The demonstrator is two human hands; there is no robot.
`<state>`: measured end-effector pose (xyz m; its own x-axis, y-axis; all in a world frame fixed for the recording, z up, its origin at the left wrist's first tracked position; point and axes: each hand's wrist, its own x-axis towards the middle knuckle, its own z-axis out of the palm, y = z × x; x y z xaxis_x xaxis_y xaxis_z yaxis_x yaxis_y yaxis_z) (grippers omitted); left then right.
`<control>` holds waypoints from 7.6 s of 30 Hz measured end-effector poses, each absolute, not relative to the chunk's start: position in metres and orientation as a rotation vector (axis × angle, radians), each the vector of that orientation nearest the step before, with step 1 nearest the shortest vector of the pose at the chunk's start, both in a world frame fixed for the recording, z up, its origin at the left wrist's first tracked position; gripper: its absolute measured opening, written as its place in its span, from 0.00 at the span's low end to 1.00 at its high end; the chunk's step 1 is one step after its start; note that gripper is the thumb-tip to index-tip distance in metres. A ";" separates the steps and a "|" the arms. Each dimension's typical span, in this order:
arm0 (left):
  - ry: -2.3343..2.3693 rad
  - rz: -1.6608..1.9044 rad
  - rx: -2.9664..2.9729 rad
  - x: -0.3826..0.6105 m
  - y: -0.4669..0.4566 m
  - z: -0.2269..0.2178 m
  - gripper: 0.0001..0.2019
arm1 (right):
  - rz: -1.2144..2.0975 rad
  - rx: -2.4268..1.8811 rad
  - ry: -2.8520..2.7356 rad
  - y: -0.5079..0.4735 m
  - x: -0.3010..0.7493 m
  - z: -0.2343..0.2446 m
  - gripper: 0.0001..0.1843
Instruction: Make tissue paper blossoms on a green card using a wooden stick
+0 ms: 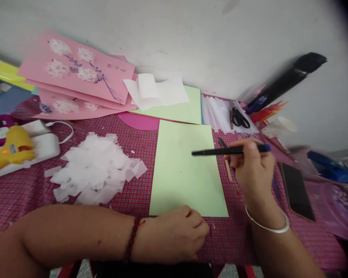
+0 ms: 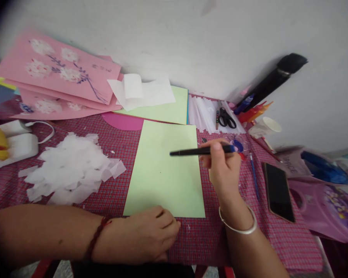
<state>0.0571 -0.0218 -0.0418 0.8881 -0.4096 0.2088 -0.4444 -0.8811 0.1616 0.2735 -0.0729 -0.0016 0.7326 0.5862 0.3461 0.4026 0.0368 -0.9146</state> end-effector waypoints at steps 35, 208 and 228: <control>-0.493 0.449 2.822 0.071 -0.017 -0.063 0.05 | 0.208 -1.540 -0.931 -0.095 0.265 -0.012 0.12; -1.053 0.955 2.408 0.044 -0.051 -0.062 0.23 | 0.315 -1.581 -0.801 -0.213 0.187 -0.076 0.13; 1.295 0.899 2.555 -0.041 -0.048 -0.061 0.12 | 0.651 -1.205 -0.423 -0.215 0.197 -0.065 0.14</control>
